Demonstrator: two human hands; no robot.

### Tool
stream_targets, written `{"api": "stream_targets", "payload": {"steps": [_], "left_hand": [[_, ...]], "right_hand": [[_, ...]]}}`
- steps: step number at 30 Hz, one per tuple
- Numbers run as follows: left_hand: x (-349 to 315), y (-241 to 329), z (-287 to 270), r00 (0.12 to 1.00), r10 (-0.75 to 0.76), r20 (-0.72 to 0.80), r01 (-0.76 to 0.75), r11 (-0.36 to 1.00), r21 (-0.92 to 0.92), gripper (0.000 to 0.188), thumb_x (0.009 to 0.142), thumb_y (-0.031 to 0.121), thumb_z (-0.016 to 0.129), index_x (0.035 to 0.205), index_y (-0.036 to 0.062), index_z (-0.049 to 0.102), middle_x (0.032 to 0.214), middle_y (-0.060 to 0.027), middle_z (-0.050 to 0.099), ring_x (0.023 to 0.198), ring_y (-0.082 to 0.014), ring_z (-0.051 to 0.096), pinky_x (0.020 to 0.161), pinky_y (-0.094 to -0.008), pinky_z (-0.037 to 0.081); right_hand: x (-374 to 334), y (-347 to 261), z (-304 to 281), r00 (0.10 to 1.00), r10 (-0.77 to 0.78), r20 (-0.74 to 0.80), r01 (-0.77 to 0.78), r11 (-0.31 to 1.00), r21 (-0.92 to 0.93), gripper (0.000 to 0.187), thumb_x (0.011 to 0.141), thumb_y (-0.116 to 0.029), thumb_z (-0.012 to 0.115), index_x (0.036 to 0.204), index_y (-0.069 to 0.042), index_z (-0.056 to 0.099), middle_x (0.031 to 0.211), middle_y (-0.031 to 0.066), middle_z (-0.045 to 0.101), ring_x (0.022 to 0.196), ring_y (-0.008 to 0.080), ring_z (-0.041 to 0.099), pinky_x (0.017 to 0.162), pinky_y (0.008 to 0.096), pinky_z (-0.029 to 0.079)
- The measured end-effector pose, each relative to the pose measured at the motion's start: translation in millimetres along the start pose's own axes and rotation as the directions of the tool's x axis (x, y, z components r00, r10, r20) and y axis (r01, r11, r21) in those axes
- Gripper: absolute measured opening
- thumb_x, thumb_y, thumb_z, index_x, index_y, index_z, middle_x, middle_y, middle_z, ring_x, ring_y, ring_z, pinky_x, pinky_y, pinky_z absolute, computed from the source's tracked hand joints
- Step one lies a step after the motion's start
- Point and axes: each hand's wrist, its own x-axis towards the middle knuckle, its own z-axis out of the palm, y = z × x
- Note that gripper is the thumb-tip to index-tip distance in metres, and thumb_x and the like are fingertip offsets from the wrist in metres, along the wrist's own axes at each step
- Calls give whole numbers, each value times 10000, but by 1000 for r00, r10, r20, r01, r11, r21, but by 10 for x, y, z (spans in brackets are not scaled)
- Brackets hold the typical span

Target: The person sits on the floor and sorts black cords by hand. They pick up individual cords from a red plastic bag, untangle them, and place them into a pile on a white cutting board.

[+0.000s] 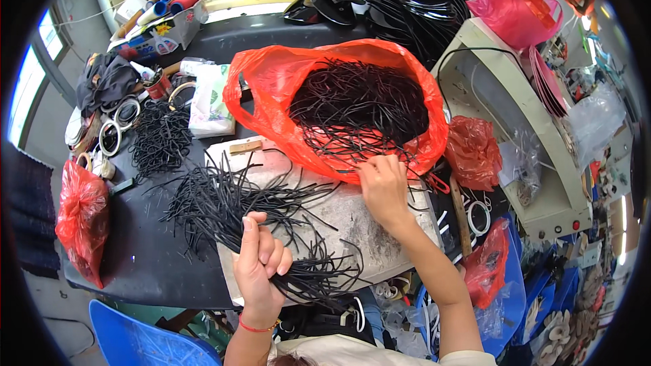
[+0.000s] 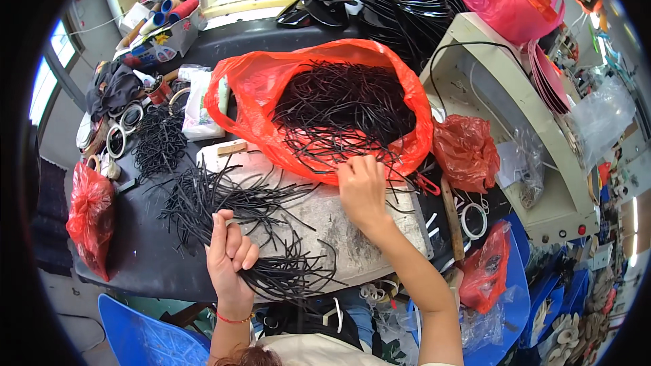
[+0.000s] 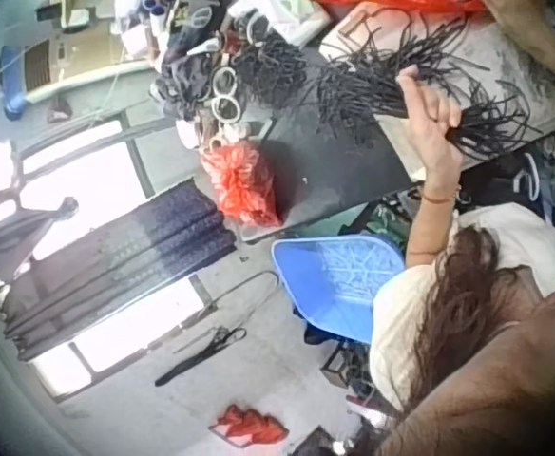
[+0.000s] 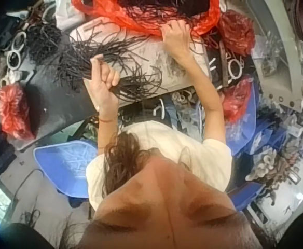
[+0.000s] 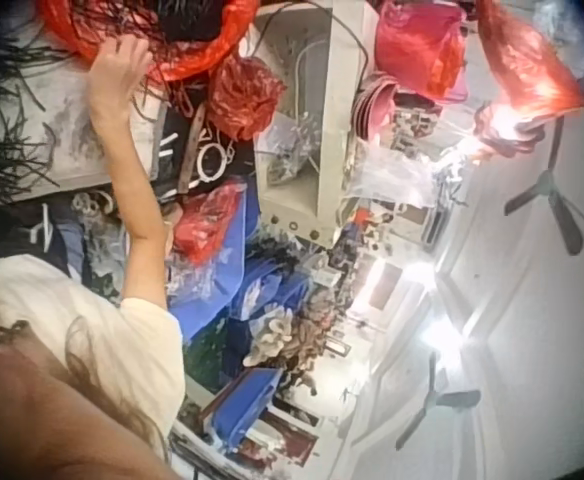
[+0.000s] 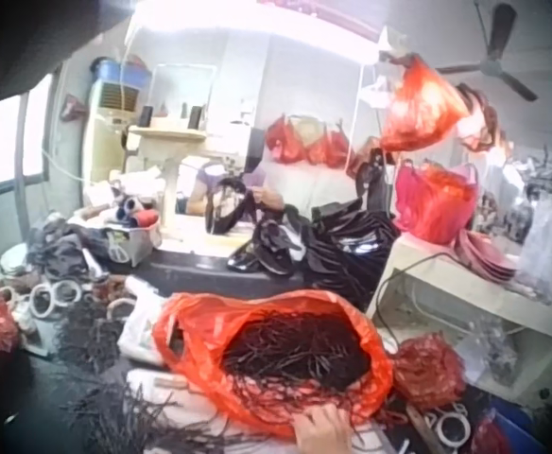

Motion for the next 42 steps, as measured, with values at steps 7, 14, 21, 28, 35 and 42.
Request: {"api": "stream_targets", "payload": {"steps": [7,14,21,28,35,42], "left_hand": [[22,-124,101,1000,-25,-18,25,1000,-8,381,1017,330,463,1181,-8,522,1011,-91,650,945,-199,646,910,-360,515],[40,35,288,966,255,45,-240,947,-215,286,1029,342,423,1058,76,525,755,18,480,832,-116,582,991,-325,442],[290,508,-189,843,521,-137,-536,789,-301,270,1034,321,417,983,73,510,932,-21,566,1058,-157,557,1040,-335,410],[-101,808,-1245,998,55,-42,-2,637,771,417,887,103,664,1252,-32,513,1149,-100,615,1061,-180,589,923,-324,472],[468,609,-1041,642,-16,766,-646,-550,530,903,689,413,798,1405,49,385,1509,-214,243,1418,-455,138,1131,-623,87],[1160,771,-824,571,-243,784,-734,-580,355,672,742,358,736,1327,111,515,1386,-138,446,1355,-354,337,1146,-575,150]], "right_hand": [[231,-565,-784,988,149,-29,-126,913,387,83,901,-45,563,967,-11,600,855,156,580,710,332,581,646,432,460],[245,-1443,-973,972,-231,45,182,860,476,280,885,-119,612,1133,0,565,993,149,616,920,356,595,804,415,470],[486,-1972,-303,897,-443,-21,401,791,462,362,837,-231,688,1131,-46,587,771,117,572,695,283,579,615,407,445],[491,-1542,641,858,-513,-12,495,822,282,392,810,-329,688,1100,-78,610,805,93,492,776,266,532,658,380,425],[739,-1418,349,934,-326,-149,358,853,379,221,834,-187,643,1019,-66,629,952,123,593,923,284,554,766,413,436],[839,401,-4,961,180,-212,-213,966,-144,330,824,-176,676,1111,-41,586,1025,130,576,966,318,535,825,440,441]]}}
